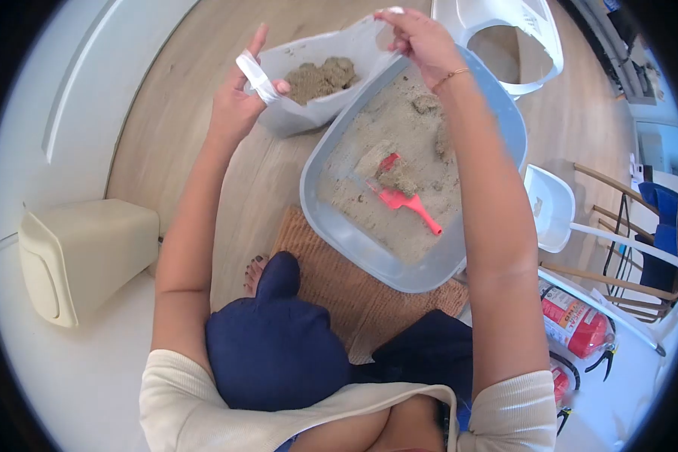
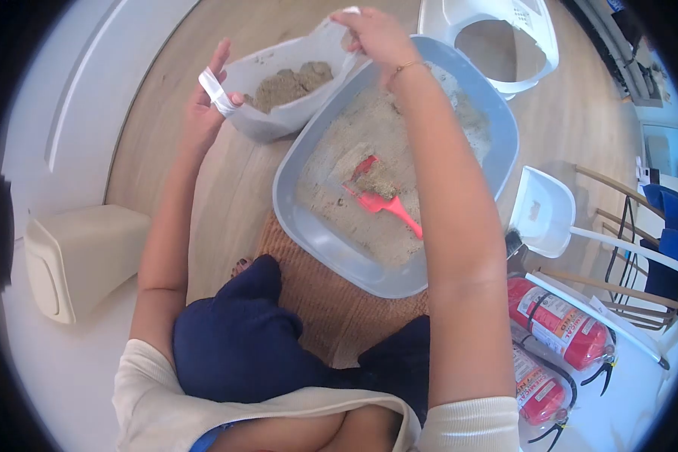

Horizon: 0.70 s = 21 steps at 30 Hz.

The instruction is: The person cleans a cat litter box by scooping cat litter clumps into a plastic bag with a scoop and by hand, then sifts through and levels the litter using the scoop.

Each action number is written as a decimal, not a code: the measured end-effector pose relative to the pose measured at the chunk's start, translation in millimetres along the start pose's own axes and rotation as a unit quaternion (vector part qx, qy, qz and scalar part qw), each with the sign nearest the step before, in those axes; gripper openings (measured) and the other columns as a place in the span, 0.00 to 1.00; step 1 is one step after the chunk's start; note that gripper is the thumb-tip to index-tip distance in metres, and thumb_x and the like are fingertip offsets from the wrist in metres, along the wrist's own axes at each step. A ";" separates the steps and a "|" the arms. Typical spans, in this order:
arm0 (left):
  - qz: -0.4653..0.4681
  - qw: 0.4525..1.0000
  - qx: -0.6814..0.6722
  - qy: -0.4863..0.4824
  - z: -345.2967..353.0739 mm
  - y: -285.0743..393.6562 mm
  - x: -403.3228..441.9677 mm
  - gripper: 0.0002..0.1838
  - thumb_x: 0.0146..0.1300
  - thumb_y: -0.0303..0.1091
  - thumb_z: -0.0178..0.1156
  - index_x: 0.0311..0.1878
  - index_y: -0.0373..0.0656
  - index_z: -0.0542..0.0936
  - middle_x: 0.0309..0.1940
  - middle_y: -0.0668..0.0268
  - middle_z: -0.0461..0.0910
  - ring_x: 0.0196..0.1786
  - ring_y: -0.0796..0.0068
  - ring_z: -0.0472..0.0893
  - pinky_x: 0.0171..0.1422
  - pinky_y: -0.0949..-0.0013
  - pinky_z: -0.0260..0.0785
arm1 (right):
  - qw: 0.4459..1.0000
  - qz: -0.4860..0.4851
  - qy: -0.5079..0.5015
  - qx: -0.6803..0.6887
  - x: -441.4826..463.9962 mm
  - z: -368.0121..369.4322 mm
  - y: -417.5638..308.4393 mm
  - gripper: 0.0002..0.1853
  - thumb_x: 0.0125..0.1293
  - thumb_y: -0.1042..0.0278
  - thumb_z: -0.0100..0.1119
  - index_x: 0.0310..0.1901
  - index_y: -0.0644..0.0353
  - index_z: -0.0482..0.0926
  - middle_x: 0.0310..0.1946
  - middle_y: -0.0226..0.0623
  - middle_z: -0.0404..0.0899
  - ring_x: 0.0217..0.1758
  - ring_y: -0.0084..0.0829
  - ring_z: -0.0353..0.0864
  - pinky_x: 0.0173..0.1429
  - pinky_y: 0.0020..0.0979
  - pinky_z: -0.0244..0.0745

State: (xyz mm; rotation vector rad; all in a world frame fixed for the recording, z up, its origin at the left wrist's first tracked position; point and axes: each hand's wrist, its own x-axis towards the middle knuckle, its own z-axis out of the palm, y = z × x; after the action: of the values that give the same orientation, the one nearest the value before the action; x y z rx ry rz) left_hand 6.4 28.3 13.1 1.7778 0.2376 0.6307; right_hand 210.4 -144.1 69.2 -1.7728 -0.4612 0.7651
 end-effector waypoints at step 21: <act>-0.028 0.991 0.060 -0.117 30.2 -1.6 -15.6 0.43 0.49 0.44 0.68 0.67 0.45 0.61 0.68 0.67 0.60 0.70 0.65 0.57 0.73 0.60 0.47 | 0.841 -0.099 0.113 -0.520 -43.3 -88.8 149.4 0.18 0.60 0.63 0.54 0.53 0.49 0.75 0.54 0.43 0.71 0.55 0.38 0.72 0.59 0.34 0.66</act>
State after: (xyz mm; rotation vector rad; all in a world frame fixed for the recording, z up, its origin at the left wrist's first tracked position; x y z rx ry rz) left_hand 9.7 -3.5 1.6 1.9344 0.1672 0.3698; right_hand 231.9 -282.3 -42.8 -2.7121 -1.0008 0.0925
